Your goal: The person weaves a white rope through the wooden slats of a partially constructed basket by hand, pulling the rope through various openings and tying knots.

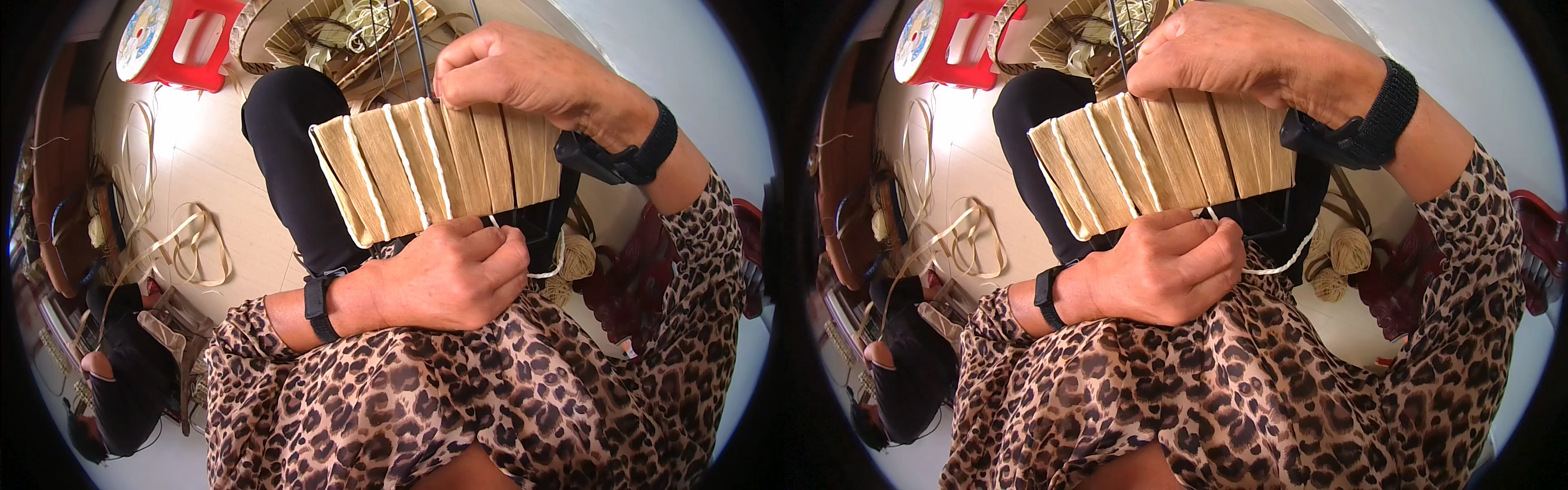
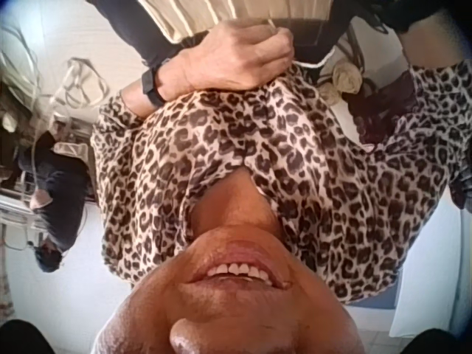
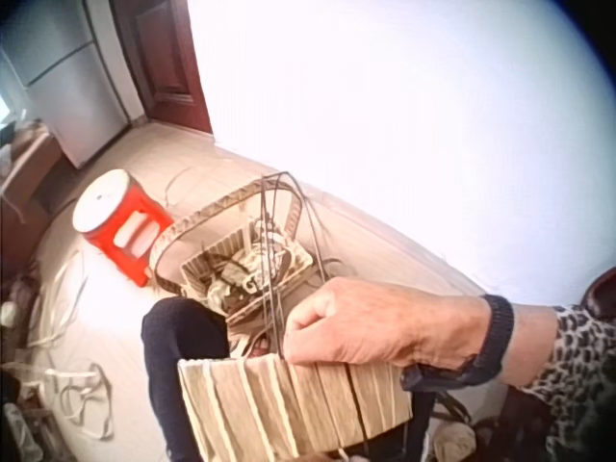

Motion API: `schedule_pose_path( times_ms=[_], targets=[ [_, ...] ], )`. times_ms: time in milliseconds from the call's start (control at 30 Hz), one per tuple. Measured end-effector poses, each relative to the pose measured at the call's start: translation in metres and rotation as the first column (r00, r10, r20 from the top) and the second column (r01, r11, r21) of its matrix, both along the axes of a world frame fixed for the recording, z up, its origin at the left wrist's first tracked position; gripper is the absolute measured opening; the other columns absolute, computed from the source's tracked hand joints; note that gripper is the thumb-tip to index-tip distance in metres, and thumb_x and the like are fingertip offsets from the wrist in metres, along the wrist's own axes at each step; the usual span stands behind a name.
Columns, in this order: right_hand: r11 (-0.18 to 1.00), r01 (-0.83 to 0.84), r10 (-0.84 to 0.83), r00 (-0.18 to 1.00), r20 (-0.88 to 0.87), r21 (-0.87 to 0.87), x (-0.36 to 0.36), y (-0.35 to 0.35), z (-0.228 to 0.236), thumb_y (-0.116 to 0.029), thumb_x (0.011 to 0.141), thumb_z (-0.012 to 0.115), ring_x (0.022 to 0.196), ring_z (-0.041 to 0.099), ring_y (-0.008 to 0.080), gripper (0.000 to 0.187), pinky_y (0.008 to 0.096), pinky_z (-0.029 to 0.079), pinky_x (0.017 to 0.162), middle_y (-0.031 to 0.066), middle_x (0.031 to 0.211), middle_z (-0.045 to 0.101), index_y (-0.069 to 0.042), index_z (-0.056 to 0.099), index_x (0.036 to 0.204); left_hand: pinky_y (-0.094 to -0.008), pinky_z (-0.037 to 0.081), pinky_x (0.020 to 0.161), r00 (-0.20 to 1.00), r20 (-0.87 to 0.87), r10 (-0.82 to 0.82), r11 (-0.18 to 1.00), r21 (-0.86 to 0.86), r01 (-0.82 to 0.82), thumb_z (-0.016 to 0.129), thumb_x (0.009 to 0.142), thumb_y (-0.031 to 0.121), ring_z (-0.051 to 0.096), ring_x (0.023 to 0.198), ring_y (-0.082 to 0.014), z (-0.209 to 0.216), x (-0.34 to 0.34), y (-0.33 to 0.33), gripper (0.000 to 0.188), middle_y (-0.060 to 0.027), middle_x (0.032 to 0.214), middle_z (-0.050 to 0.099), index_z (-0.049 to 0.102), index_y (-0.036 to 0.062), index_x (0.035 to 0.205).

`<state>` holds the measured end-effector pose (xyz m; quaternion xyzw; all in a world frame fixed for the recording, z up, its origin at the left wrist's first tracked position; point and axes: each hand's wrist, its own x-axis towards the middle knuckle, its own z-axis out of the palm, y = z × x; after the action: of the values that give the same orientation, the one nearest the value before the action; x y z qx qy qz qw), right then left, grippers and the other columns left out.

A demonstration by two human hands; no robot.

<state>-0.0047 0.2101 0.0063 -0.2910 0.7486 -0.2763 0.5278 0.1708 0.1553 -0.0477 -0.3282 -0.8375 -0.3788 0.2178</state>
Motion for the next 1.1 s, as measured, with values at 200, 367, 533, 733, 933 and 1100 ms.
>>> schedule_pose_path(
  times_ms=[200, 367, 533, 733, 933, 1100],
  targets=[
    [0.990, 0.013, -0.019, 0.999, -0.042, -0.139, 0.000, 0.008, -0.004, -0.020, 0.074, 0.059, 0.066, 0.051, 0.0079, 0.020, 0.0222, 0.041, 0.066, 0.0008, 0.071, 0.058, -0.001, 0.063, 0.079, -0.0267, 0.045, 0.049, 1.000, 0.013, -0.008, 1.000, -0.029, 0.008, 0.059, 0.060, 0.010, 0.053, 0.062, -0.0161, 0.002, 0.000, -0.002, 0.012, -0.0096, 0.076, 0.050, 0.055, -0.0004, 0.066],
    [0.990, -0.092, 0.092, 0.996, -0.007, -0.106, -0.012, 0.012, 0.000, -0.020, 0.076, 0.059, 0.072, 0.054, 0.0090, 0.025, 0.0231, 0.043, 0.071, 0.0034, 0.078, 0.061, 0.001, 0.064, 0.087, -0.0265, 0.044, 0.050, 0.999, 0.035, -0.009, 0.999, -0.046, 0.011, 0.059, 0.060, 0.010, 0.053, 0.062, -0.0160, 0.004, -0.002, -0.002, 0.012, -0.0093, 0.076, 0.050, 0.055, -0.0002, 0.066],
    [0.976, -0.163, 0.168, 0.986, 0.023, -0.144, -0.019, 0.017, -0.006, -0.018, 0.076, 0.058, 0.072, 0.053, 0.0088, 0.023, 0.0233, 0.043, 0.070, 0.0032, 0.078, 0.061, 0.001, 0.063, 0.087, -0.0263, 0.044, 0.050, 0.999, 0.030, -0.014, 0.998, -0.053, 0.015, 0.059, 0.060, 0.010, 0.053, 0.063, -0.0162, 0.003, -0.002, 0.000, 0.012, -0.0090, 0.075, 0.050, 0.055, 0.0000, 0.066],
    [0.980, -0.091, 0.094, 0.996, 0.008, -0.176, -0.011, 0.017, -0.009, -0.017, 0.077, 0.057, 0.072, 0.051, 0.0072, 0.021, 0.0225, 0.042, 0.070, 0.0013, 0.077, 0.060, 0.001, 0.063, 0.086, -0.0245, 0.043, 0.045, 0.999, 0.017, -0.034, 0.999, 0.027, 0.033, 0.063, 0.061, 0.004, 0.051, 0.055, -0.0134, -0.001, -0.002, 0.000, 0.015, -0.0104, 0.080, 0.052, 0.055, -0.0041, 0.070],
    [0.986, -0.036, 0.043, 0.998, 0.035, -0.161, -0.005, 0.013, -0.011, -0.017, 0.077, 0.057, 0.071, 0.050, 0.0063, 0.019, 0.0221, 0.041, 0.068, -0.0002, 0.075, 0.059, 0.000, 0.063, 0.084, -0.0241, 0.043, 0.045, 0.999, 0.023, -0.038, 0.999, 0.013, 0.037, 0.063, 0.061, 0.004, 0.052, 0.056, -0.0133, -0.002, -0.002, -0.002, 0.016, -0.0101, 0.080, 0.053, 0.055, -0.0040, 0.071],
    [0.986, -0.068, 0.078, 0.995, 0.057, -0.155, -0.007, 0.011, -0.009, -0.018, 0.077, 0.058, 0.068, 0.049, 0.0059, 0.019, 0.0222, 0.040, 0.065, -0.0012, 0.073, 0.058, 0.000, 0.063, 0.082, -0.0245, 0.043, 0.044, 0.999, 0.025, -0.042, 0.999, 0.020, 0.041, 0.063, 0.061, 0.003, 0.051, 0.055, -0.0127, -0.003, -0.002, -0.002, 0.016, -0.0100, 0.080, 0.053, 0.055, -0.0042, 0.072]
  ],
)
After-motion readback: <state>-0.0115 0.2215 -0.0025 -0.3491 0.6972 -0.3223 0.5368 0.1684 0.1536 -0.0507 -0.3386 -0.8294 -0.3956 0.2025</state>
